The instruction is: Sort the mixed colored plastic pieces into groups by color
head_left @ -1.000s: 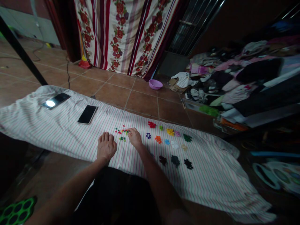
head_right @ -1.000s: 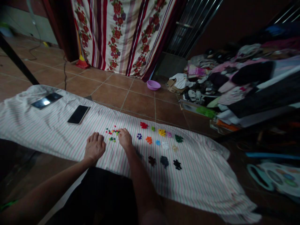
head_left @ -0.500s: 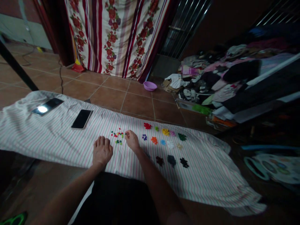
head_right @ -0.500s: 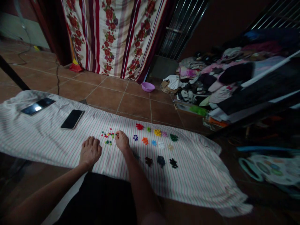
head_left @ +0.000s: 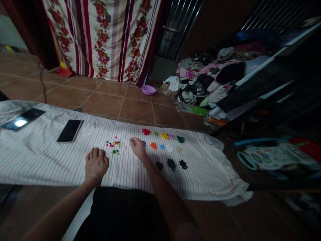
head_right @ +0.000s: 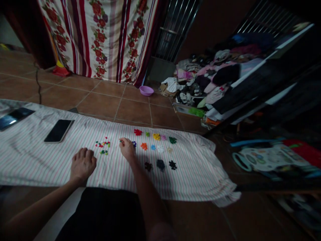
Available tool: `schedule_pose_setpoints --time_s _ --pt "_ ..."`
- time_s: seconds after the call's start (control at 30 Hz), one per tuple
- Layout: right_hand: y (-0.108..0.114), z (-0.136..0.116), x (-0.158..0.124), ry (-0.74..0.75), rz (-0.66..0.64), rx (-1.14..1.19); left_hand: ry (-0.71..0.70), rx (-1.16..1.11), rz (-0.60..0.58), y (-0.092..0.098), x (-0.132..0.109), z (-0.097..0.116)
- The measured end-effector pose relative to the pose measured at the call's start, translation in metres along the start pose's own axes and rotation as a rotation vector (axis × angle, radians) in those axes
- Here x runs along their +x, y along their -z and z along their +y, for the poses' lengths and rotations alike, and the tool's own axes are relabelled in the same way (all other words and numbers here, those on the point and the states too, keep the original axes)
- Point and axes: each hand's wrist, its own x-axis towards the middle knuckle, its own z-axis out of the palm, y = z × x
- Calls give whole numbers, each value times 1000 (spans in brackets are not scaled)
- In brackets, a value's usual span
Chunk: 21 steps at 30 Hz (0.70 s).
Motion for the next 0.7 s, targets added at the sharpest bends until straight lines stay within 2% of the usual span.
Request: schedule_pose_setpoints --time_s 0.23,0.47,0.6,0.7 --pt "48 34 0 -106 142 107 -6 20 7 2 0 1" --pt "104 84 -8 -221 323 165 -6 18 -24 2 0 1" --pt "140 113 -13 -300 383 129 -6 37 -26 2 1 1" --pt "167 133 -14 -365 439 12 -8 28 -21 3 1 2"
